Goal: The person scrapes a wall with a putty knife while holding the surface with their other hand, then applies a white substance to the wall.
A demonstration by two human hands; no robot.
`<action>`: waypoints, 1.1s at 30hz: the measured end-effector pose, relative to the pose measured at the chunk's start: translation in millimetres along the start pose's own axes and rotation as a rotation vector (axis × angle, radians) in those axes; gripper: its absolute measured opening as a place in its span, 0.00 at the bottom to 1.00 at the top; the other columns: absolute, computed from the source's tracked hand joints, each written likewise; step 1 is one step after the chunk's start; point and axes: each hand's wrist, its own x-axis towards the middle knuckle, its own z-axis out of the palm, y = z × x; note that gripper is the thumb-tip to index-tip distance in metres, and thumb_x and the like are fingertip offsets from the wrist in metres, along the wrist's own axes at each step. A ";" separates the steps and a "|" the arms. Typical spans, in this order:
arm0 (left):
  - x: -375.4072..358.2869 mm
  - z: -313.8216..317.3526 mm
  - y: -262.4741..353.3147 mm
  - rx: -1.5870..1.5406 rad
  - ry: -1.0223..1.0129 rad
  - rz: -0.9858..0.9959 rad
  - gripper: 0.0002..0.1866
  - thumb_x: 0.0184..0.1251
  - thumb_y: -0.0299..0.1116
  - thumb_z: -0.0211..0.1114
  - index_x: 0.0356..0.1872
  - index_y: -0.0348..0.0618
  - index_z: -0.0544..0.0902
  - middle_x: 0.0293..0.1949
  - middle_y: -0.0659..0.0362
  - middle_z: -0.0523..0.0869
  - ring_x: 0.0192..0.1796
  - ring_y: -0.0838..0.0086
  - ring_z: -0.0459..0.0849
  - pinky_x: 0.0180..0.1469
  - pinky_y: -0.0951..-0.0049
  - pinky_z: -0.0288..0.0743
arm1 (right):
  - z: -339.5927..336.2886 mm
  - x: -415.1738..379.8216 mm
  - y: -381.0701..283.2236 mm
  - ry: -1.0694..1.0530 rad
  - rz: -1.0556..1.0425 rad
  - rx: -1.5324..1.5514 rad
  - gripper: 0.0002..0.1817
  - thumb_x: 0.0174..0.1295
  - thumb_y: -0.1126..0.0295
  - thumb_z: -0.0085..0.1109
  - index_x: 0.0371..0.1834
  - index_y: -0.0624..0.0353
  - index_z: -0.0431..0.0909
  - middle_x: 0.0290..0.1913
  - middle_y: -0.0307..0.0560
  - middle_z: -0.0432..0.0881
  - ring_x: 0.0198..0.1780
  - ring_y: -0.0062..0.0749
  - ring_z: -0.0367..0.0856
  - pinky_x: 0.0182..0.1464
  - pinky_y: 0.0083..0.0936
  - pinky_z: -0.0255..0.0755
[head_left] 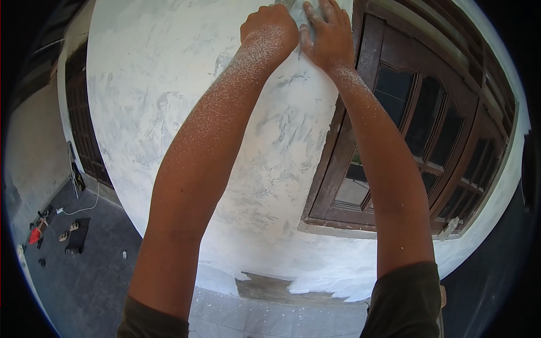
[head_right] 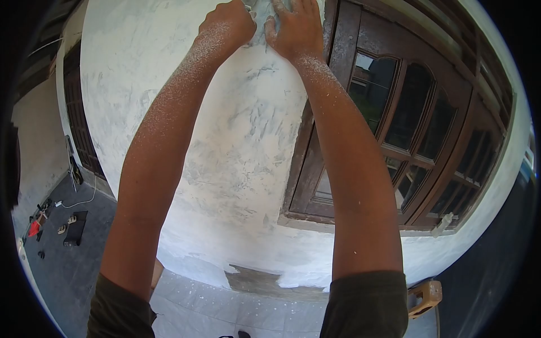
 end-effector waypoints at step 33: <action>-15.4 6.8 -3.7 0.076 -0.022 -0.042 0.16 0.73 0.33 0.66 0.58 0.39 0.87 0.51 0.44 0.91 0.55 0.56 0.92 0.56 0.58 0.87 | -3.7 0.6 -1.8 -0.014 0.014 -0.005 0.30 0.64 0.66 0.60 0.71 0.63 0.76 0.77 0.66 0.67 0.81 0.61 0.58 0.83 0.52 0.51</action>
